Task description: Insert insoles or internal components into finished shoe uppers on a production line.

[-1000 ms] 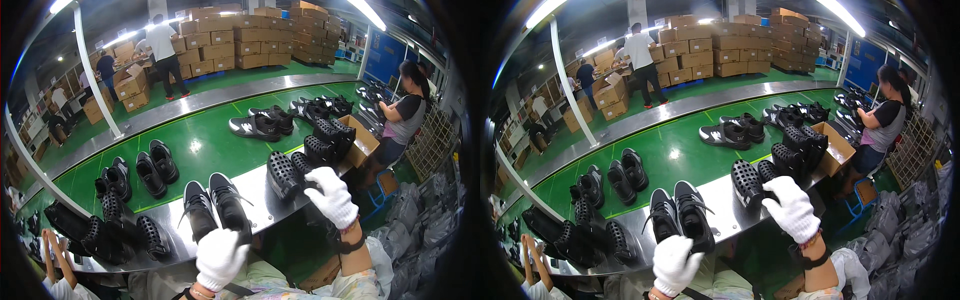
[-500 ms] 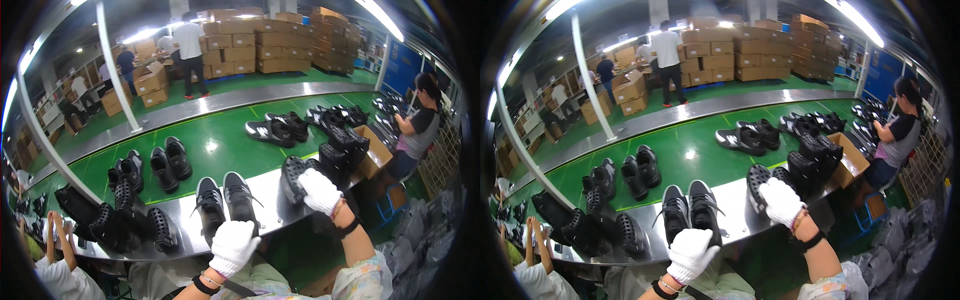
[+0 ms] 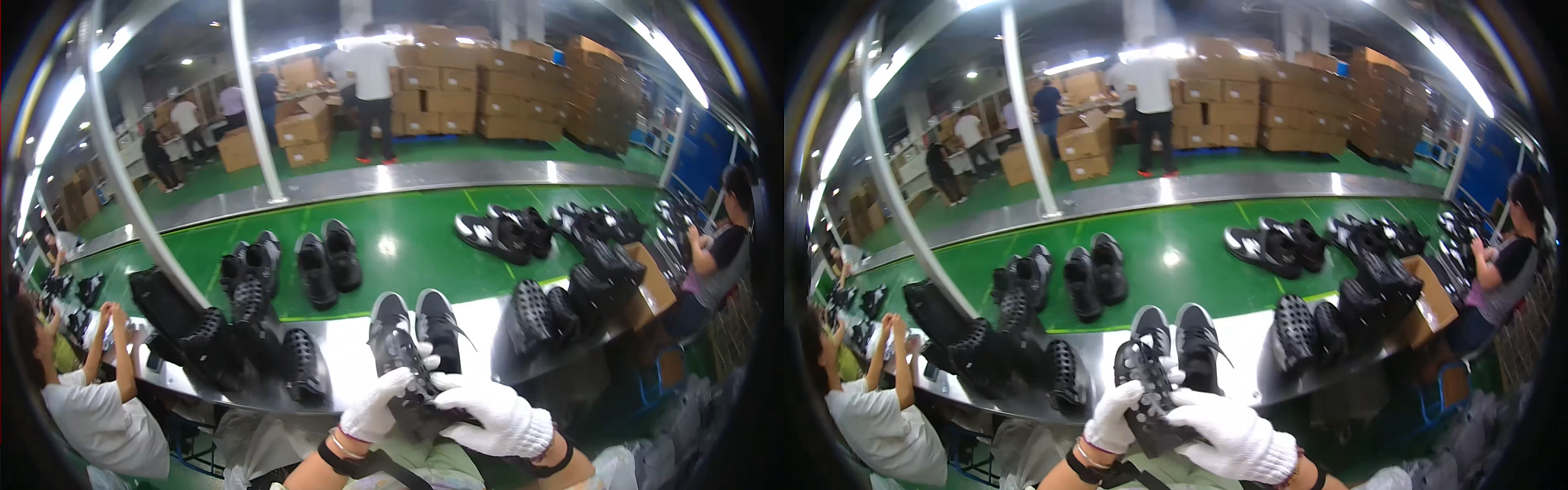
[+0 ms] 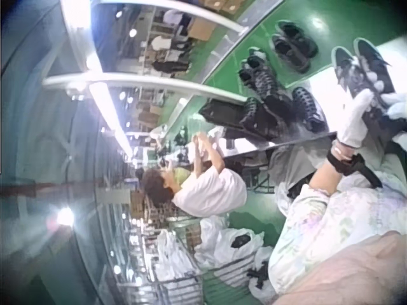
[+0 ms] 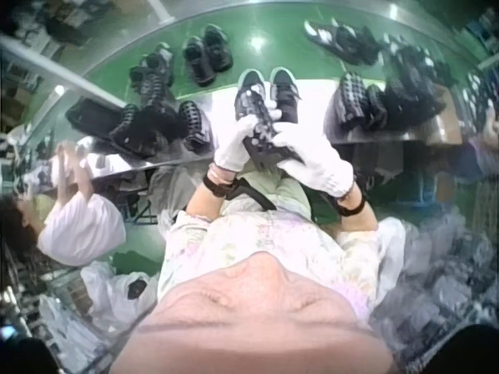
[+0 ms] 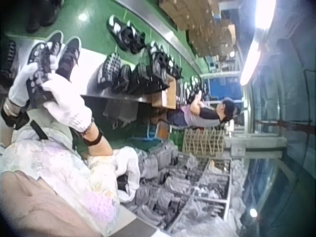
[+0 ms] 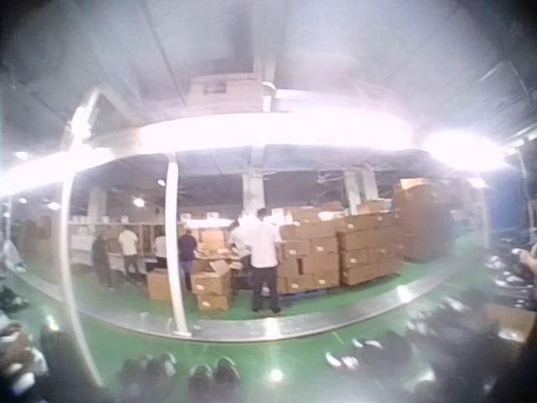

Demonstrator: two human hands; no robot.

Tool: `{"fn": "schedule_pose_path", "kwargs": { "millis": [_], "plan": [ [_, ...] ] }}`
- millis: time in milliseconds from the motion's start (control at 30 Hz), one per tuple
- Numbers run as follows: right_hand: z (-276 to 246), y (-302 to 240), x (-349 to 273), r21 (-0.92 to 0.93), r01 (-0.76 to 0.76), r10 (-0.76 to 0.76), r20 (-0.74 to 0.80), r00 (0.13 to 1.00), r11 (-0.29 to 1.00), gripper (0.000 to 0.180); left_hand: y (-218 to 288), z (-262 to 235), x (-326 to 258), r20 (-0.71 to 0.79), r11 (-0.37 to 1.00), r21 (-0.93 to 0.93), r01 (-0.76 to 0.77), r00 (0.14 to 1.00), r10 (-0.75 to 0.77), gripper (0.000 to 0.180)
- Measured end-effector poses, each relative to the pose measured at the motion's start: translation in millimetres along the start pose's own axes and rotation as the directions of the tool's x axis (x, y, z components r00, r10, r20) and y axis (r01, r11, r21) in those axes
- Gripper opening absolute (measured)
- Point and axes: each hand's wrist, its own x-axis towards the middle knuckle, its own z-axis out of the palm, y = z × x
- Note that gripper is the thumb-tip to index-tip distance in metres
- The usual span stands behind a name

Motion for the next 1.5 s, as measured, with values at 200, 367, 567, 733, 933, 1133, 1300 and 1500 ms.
{"fn": "schedule_pose_path", "kwargs": {
  "millis": [200, 367, 567, 733, 933, 1133, 1300, 1500],
  "plan": [
    [46, -9, 2, -0.269, -0.198, 0.136, -0.230, 0.964, 0.943, 0.061, 7, 32, -2, -0.315, 0.907, 0.371, -0.200, 0.891, 0.325, 0.034],
    [63, 12, -8, 0.332, -0.349, 0.469, -0.419, 0.777, 0.876, 0.044, 4, 33, 6, -0.238, 0.826, 0.559, -0.069, 0.941, 0.240, 0.085],
    [10, 8, -23, 0.268, -0.437, 0.500, -0.624, 0.600, 0.859, 0.031, -21, -2, 46, 0.240, 0.358, 0.889, -0.285, 0.957, 0.166, 0.038],
    [5, 15, -54, 0.173, -0.508, 0.504, -0.577, 0.643, 0.844, 0.037, -44, 6, 78, 0.094, -0.217, 0.969, -0.121, 0.987, -0.131, 0.029],
    [-11, 13, -67, 0.051, -0.500, 0.472, -0.425, 0.772, 0.864, 0.038, -41, -6, 92, 0.026, -0.371, 0.928, 0.022, 0.992, 0.124, 0.023],
    [-26, 9, -40, -0.080, -0.500, 0.487, -0.139, 0.862, 0.862, 0.035, -20, -5, 88, 0.251, -0.407, 0.874, -0.265, 0.964, -0.087, 0.016],
    [-20, 28, -24, -0.235, -0.622, 0.606, -0.145, 0.782, 0.747, 0.038, -23, 6, 91, 0.086, -0.370, 0.918, -0.140, 0.983, -0.160, 0.020],
    [32, 52, -10, -0.488, -0.519, 0.431, -0.290, 0.855, 0.702, 0.037, -10, 10, 89, 0.114, -0.227, 0.964, -0.140, 0.986, -0.122, 0.022]
  ]
}}
